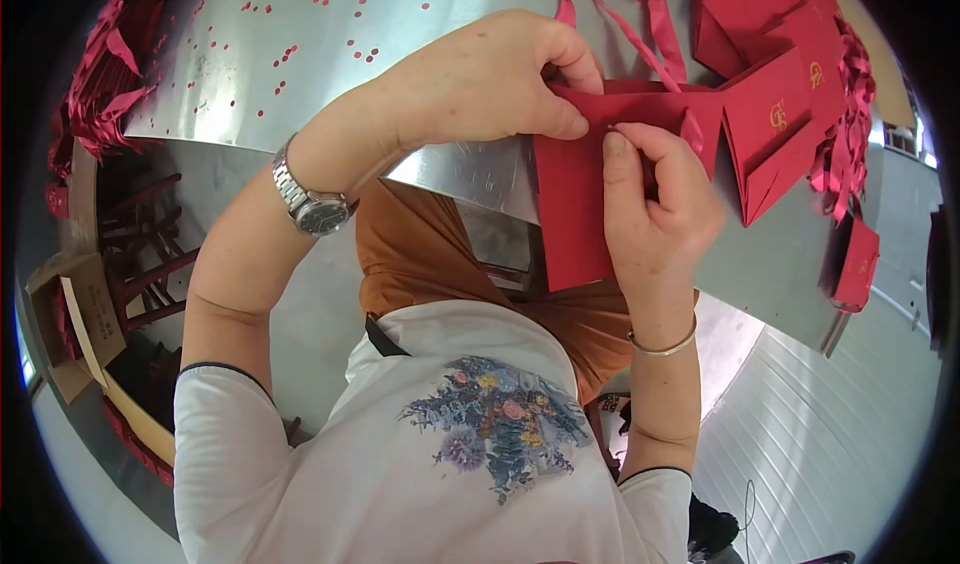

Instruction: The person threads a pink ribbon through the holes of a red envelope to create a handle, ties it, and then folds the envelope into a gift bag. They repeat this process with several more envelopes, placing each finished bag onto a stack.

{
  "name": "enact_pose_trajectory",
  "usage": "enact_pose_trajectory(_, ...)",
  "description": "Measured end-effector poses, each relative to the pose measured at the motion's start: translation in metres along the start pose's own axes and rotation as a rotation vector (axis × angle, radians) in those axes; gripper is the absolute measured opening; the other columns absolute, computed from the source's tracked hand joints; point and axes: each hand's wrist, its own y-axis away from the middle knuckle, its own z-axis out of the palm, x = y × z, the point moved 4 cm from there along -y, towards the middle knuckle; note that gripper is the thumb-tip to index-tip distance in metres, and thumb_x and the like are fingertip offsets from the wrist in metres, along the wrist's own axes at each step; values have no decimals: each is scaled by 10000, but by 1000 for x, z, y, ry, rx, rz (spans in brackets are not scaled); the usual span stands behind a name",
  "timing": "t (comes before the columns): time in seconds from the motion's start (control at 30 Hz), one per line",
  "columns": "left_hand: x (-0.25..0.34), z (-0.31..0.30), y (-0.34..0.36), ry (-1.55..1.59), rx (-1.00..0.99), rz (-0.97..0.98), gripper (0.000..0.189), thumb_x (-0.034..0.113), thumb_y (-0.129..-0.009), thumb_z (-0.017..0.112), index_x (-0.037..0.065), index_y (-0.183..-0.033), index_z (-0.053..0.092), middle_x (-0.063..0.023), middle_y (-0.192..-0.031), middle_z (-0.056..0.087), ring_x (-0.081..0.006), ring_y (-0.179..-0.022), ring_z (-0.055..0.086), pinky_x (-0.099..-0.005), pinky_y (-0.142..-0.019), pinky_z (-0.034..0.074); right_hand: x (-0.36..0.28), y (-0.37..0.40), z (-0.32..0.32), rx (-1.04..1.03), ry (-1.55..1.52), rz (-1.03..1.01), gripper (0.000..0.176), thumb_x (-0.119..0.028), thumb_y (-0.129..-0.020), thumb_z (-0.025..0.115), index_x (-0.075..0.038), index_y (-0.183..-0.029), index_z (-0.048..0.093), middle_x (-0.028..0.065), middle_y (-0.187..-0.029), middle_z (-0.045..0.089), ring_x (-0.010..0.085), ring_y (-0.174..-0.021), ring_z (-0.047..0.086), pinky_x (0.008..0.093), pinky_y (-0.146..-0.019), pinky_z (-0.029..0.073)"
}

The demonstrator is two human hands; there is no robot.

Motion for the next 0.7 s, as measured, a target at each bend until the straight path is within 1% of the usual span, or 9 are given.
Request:
enact_pose_trajectory(0.07,-1,1,1,75,-1,-20,116,1,-767,687,-13,-863,623,-56,-1037,622,-130,-953,566,-258,-876,445,-3,0,0,0,27,-69,63,-20,-807,703,-25,-849,658,80,-754,662,215,-642,635,296,-583,512)
enact_pose_trajectory(0.13,3,1,2,94,0,-27,118,3,-770,687,-17,-868,624,-52,-1031,624,-130,-946,568,-255,-872,446,3,0,0,1,-29,59,69,-23,-813,701,-28,-869,660,91,-784,665,222,-690,648,293,-611,521)
enact_pose_trajectory(0.17,6,1,3,113,0,-37,120,5,-773,686,-20,-873,625,-48,-1025,625,-131,-940,571,-252,-867,447,3,-2,-1,4,-25,56,69,-23,-813,701,-28,-869,660,91,-784,665,222,-690,648,293,-611,521)
enact_pose_trajectory(0.23,21,-3,3,15,2,25,126,3,-774,684,-23,-884,628,-45,-1021,626,-130,-932,572,-250,-861,449,-8,-10,-14,175,55,-203,78,-31,-818,703,-35,-886,665,96,-830,670,218,-736,654,296,-630,528)
enact_pose_trajectory(0.27,29,-4,4,-79,5,79,133,2,-775,683,-27,-894,630,-41,-1017,627,-130,-925,573,-248,-856,450,-12,-17,-21,172,136,-248,113,-23,-793,718,-40,-886,657,96,-861,668,232,-745,650,305,-630,531)
enact_pose_trajectory(0.37,48,-5,5,-103,27,169,148,1,-773,683,-33,-908,633,-36,-1023,623,-129,-915,573,-250,-849,455,-18,-28,-29,109,229,-318,157,2,-761,728,-43,-887,645,95,-855,659,250,-736,641,311,-626,531)
enact_pose_trajectory(0.53,50,3,-7,59,-63,198,186,18,-779,700,-9,-952,636,-28,-1040,618,-116,-927,565,-253,-855,456,-18,-36,-52,161,210,-305,139,17,-766,708,-46,-862,629,93,-794,634,257,-687,624,326,-593,513)
enact_pose_trajectory(0.63,55,10,-16,98,-167,247,220,35,-787,711,10,-992,634,-18,-1048,612,-103,-947,555,-255,-858,456,-7,-34,-62,212,159,-207,120,10,-778,705,-38,-856,627,89,-769,625,254,-650,615,333,-577,502)
enact_pose_trajectory(0.7,58,16,-22,210,-154,152,211,29,-789,705,0,-985,631,-18,-1052,607,-98,-957,551,-247,-845,456,2,-32,-65,201,64,-46,109,3,-787,704,-34,-858,630,89,-767,625,245,-639,618,333,-572,498)
